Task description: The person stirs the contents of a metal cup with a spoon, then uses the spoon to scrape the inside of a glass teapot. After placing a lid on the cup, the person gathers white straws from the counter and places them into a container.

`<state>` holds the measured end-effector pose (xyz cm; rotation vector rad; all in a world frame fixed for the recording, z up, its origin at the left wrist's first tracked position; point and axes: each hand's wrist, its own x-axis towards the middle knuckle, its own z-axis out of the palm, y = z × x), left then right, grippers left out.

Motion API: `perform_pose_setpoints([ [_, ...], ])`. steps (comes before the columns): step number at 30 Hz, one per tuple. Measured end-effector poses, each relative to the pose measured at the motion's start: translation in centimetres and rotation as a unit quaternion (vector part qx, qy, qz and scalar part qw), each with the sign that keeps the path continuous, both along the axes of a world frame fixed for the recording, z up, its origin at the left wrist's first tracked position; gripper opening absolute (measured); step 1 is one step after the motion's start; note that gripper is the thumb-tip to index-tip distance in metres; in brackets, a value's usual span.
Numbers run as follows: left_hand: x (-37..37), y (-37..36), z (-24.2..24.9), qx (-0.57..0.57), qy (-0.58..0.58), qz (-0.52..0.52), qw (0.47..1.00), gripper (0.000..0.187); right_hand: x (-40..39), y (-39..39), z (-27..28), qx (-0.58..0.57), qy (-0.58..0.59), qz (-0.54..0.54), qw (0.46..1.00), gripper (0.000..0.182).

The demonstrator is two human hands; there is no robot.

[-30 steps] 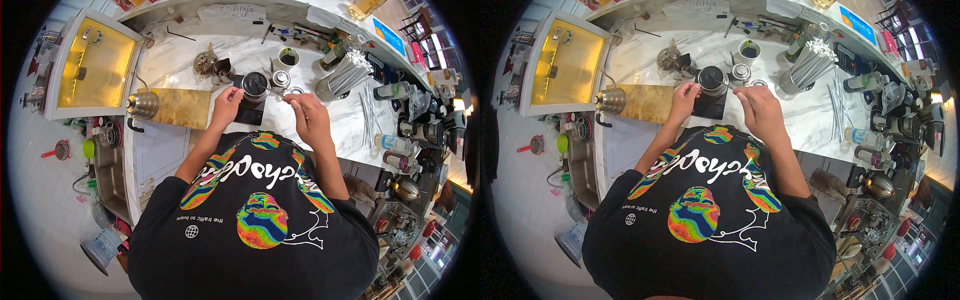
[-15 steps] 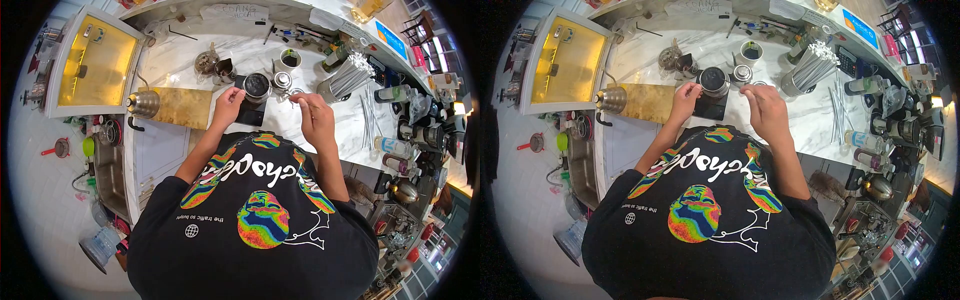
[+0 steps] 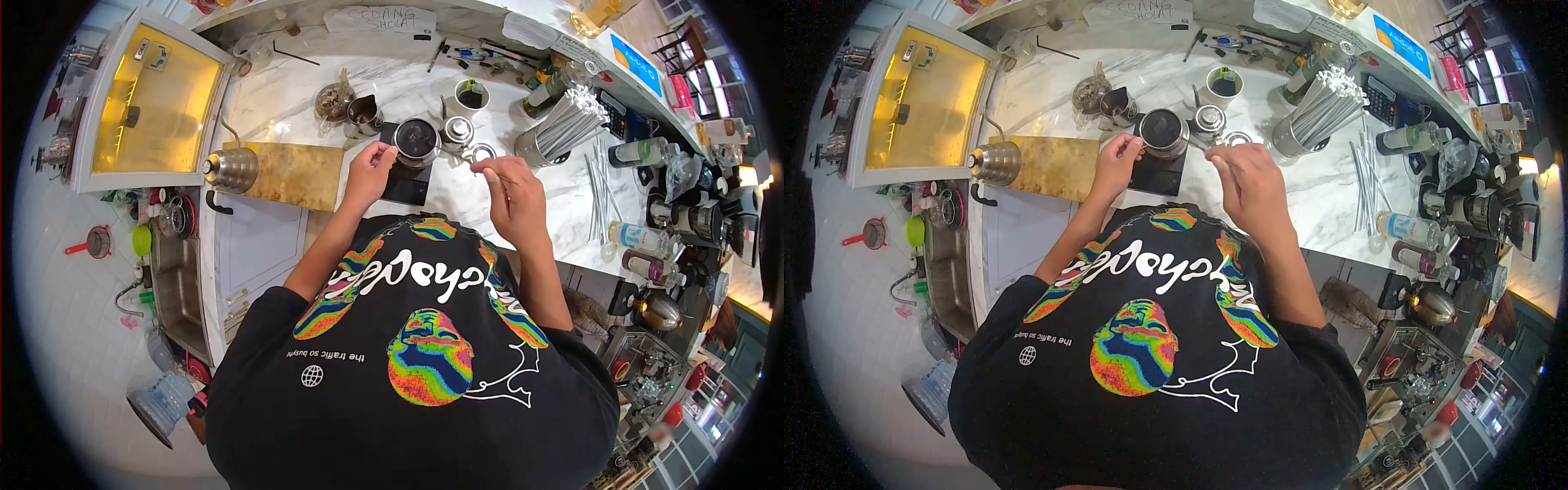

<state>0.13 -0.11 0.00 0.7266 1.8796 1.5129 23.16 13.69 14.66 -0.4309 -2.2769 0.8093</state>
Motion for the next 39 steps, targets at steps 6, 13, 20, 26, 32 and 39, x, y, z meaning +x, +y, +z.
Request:
perform_pose_setpoints([
  [6,-0.2,0.0,-0.4,0.0,0.0,0.003,1.0,0.022,-0.8,-0.3,-0.5,0.009,-0.017,-0.011,1.0,0.008],
  [13,0.0,0.0,0.0,0.007,-0.01,0.003,1.0,0.021,-0.1,-0.7,0.0,0.013,-0.009,-0.012,1.0,0.008],
  [20,0.1,0.0,-0.1,0.01,0.003,0.005,1.0,0.02,-0.3,-0.6,0.2,0.01,-0.022,-0.028,0.999,0.008],
  [26,-0.1,0.1,-0.4,0.005,-0.002,0.003,1.0,0.021,-0.6,-1.0,-0.1,0.016,-0.005,-0.006,1.0,0.007],
  [32,0.1,0.0,0.3,0.008,0.002,0.007,1.0,0.021,-0.6,-0.9,0.6,0.014,-0.017,-0.028,0.999,0.007],
  [39,-0.1,0.0,0.0,0.008,-0.014,-0.005,1.0,0.021,-1.2,-1.3,0.6,0.003,-0.028,-0.01,1.0,0.006],
])
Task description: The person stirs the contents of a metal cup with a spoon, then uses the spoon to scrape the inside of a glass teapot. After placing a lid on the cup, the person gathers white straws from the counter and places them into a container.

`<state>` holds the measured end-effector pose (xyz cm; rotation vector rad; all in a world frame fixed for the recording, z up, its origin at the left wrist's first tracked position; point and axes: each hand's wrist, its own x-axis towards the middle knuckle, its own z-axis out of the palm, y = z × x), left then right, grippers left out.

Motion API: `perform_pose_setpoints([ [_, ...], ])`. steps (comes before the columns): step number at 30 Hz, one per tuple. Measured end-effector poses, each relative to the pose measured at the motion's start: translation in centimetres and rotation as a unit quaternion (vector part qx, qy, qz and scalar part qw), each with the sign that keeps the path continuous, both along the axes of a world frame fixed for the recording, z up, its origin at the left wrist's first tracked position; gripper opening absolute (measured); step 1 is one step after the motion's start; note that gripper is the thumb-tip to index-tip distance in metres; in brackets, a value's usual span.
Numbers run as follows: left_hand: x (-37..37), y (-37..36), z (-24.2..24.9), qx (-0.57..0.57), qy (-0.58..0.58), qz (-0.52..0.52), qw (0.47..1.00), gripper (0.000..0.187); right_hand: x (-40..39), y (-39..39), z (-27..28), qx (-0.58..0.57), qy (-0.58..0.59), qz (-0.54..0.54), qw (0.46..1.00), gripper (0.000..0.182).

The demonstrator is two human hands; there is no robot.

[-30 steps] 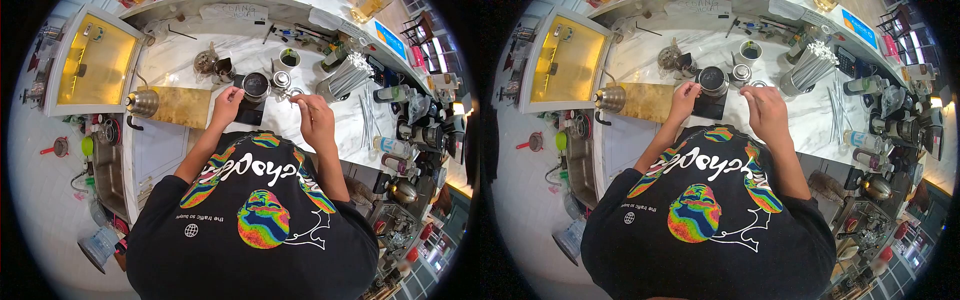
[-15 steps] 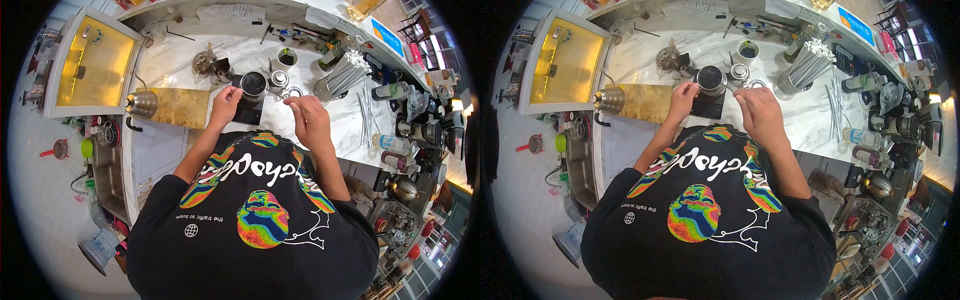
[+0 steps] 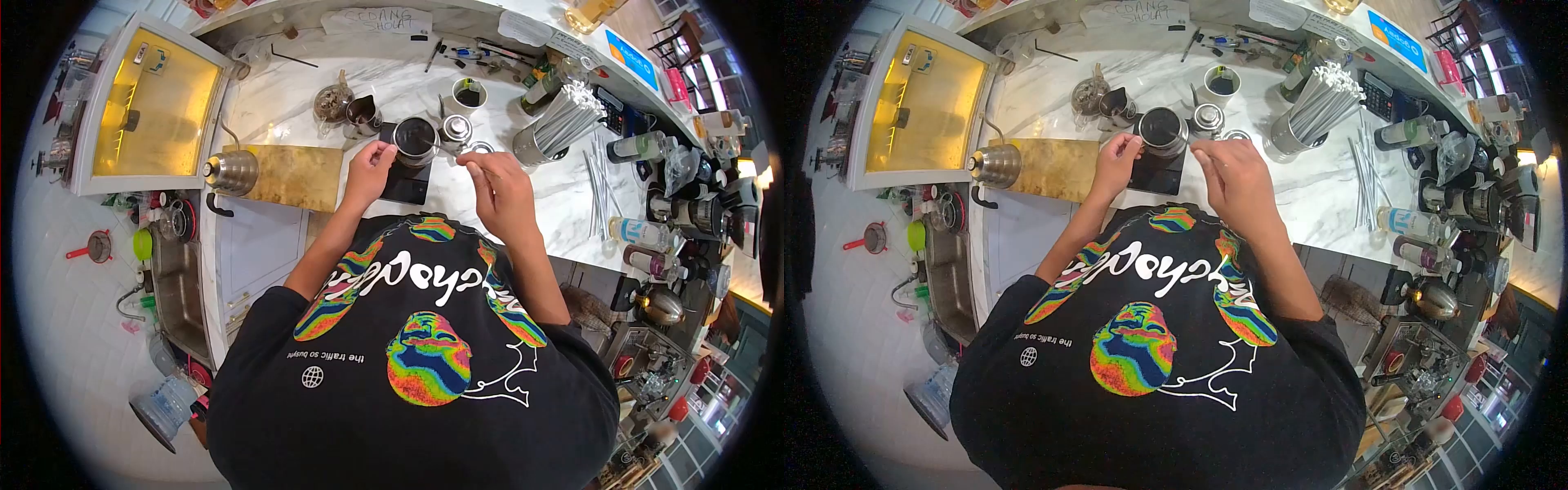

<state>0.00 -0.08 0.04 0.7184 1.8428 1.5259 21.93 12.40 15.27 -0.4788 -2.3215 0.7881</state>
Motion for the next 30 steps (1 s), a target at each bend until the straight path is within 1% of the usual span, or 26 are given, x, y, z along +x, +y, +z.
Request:
perform_pose_setpoints([
  [4,0.1,0.0,0.0,0.004,0.016,0.009,1.0,0.021,0.5,0.6,0.1,0.001,0.016,-0.023,1.0,0.007],
  [7,0.0,0.0,-0.2,0.003,0.016,0.007,1.0,0.021,0.4,0.3,0.0,0.014,0.038,0.003,0.999,0.007],
  [17,0.1,0.0,0.0,-0.002,0.021,0.007,1.0,0.022,0.8,0.6,-0.3,0.003,0.005,-0.016,1.0,0.008],
  [19,0.0,0.1,-0.4,0.0,0.015,0.008,1.0,0.022,0.4,0.3,-0.5,0.012,0.042,0.006,0.999,0.007],
  [23,0.0,0.0,-0.5,0.002,0.02,0.01,1.0,0.023,-0.1,0.2,-0.6,0.018,0.022,0.005,1.0,0.007],
  [25,0.1,0.0,-0.1,-0.003,0.022,0.012,1.0,0.022,0.2,0.6,-0.4,0.011,0.025,-0.022,0.999,0.007],
  [30,0.1,0.0,0.2,-0.001,0.014,0.003,1.0,0.022,0.9,0.3,-0.2,-0.008,0.005,-0.009,1.0,0.008],
])
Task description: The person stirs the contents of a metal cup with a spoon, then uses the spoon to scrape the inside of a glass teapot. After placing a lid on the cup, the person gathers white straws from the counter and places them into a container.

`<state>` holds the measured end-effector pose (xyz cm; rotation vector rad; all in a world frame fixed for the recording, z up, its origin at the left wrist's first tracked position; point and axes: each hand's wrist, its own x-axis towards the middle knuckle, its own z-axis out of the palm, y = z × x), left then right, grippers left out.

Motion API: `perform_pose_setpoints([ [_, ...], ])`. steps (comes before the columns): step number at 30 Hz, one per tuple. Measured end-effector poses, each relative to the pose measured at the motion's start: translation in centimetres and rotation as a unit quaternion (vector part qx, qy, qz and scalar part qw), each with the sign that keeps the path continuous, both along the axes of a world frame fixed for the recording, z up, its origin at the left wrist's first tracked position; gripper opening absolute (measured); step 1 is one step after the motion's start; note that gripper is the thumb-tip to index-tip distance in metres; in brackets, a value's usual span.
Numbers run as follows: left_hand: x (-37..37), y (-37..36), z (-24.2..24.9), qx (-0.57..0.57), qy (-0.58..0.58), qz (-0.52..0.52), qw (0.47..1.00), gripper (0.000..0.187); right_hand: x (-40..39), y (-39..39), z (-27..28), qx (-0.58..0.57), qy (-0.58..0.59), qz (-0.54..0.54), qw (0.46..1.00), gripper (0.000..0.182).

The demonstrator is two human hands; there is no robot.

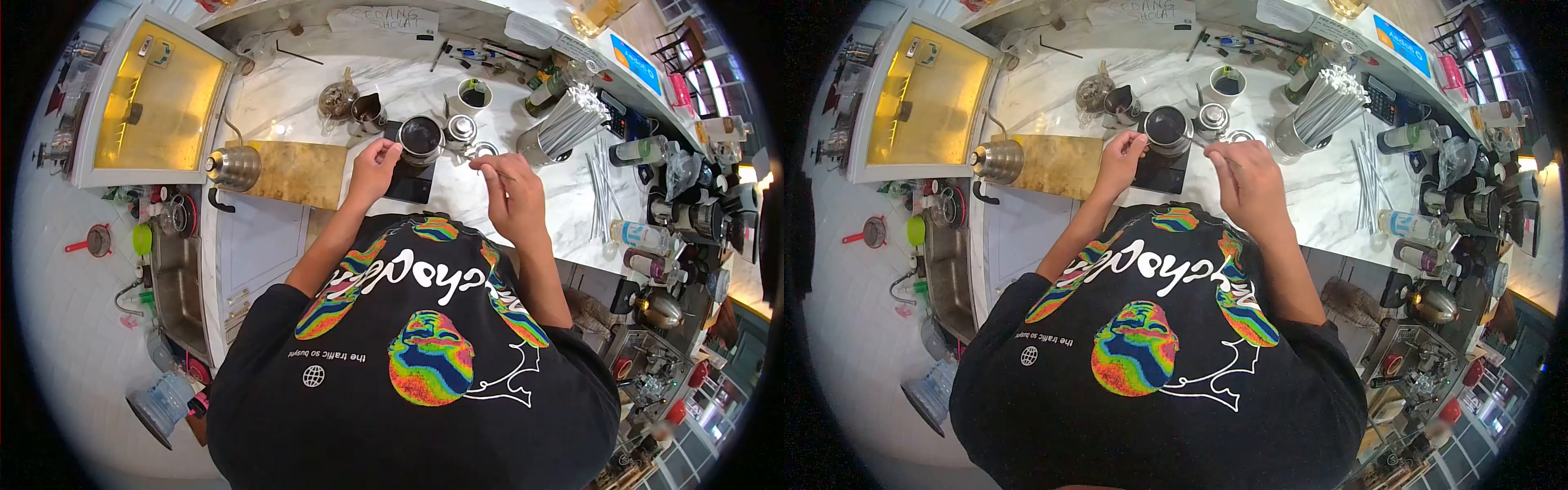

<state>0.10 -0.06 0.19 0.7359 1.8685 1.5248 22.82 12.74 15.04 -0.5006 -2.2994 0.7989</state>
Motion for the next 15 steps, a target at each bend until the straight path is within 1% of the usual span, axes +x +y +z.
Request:
perform_pose_setpoints([
  [3,-0.01,0.01,-0.14,0.003,-0.004,0.002,1.0,0.022,-0.7,0.0,-0.38,0.01,0.01,0.019,1.0,0.008],
  [5,0.1,-0.03,0.17,0.002,0.0,0.003,1.0,0.022,-0.76,0.32,-0.54,0.02,0.004,-0.008,1.0,0.008],
  [9,-0.03,-0.02,-0.5,0.001,0.003,0.005,1.0,0.022,0.04,0.81,-0.22,0.005,0.013,-0.008,1.0,0.008],
  [11,-0.09,0.04,-0.41,-0.003,-0.001,0.004,1.0,0.022,-0.05,0.6,-0.03,0.018,0.022,0.021,0.999,0.008],
  [15,-0.19,0.09,-0.48,-0.012,0.004,0.007,1.0,0.023,-0.8,0.42,-0.43,0.017,0.003,0.019,1.0,0.007],
])
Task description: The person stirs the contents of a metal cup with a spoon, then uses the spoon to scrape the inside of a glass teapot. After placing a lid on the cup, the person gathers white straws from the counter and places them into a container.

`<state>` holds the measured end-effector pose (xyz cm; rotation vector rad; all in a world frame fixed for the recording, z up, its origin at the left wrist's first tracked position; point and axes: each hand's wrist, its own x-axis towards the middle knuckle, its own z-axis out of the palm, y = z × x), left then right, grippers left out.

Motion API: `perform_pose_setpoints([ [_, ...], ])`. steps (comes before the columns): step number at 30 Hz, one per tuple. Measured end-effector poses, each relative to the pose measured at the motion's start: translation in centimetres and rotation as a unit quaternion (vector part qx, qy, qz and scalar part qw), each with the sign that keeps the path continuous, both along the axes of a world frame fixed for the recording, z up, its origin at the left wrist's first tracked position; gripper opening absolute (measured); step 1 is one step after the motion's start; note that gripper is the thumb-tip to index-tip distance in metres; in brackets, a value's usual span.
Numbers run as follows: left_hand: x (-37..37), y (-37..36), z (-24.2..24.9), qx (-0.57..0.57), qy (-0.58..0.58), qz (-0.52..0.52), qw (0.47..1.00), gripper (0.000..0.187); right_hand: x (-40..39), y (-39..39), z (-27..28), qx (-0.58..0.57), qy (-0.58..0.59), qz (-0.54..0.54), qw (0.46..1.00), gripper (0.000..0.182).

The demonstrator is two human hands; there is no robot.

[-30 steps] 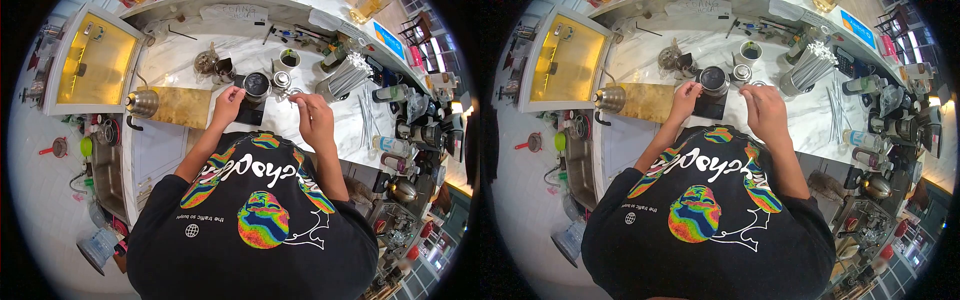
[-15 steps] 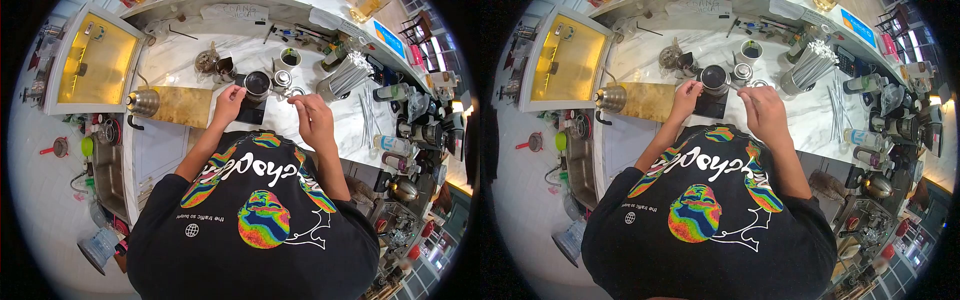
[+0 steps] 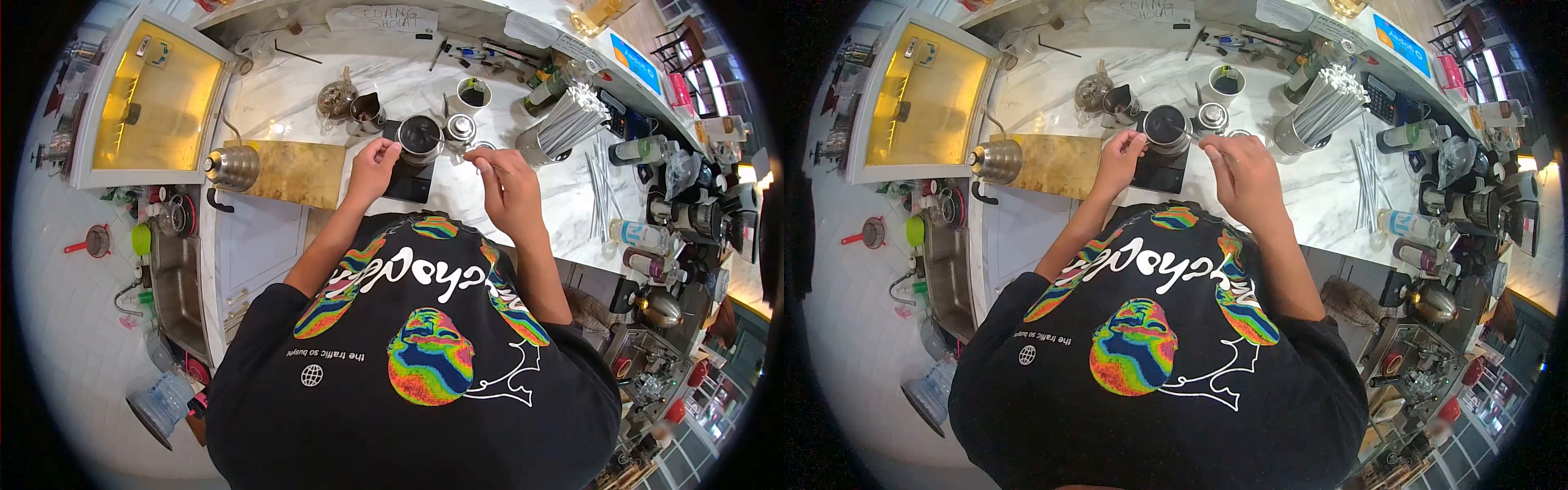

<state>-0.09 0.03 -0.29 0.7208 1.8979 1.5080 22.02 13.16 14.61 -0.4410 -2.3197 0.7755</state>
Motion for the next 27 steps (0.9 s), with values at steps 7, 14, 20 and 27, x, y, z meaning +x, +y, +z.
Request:
perform_pose_setpoints([
  [7,-0.01,-0.09,-0.07,0.005,0.0,-0.002,1.0,0.023,0.45,0.16,0.41,0.0,0.017,-0.005,1.0,0.007],
  [14,0.08,-0.14,-0.06,0.015,-0.003,0.0,1.0,0.022,0.06,0.43,-0.22,-0.005,0.015,-0.012,1.0,0.007],
  [20,-0.04,-0.03,-0.25,0.006,-0.004,-0.003,1.0,0.023,0.38,-0.17,0.14,-0.013,0.002,-0.003,1.0,0.007],
  [27,0.09,-0.15,0.22,0.004,0.011,-0.006,1.0,0.022,0.64,0.35,-0.27,-0.009,0.013,-0.03,0.999,0.007],
])
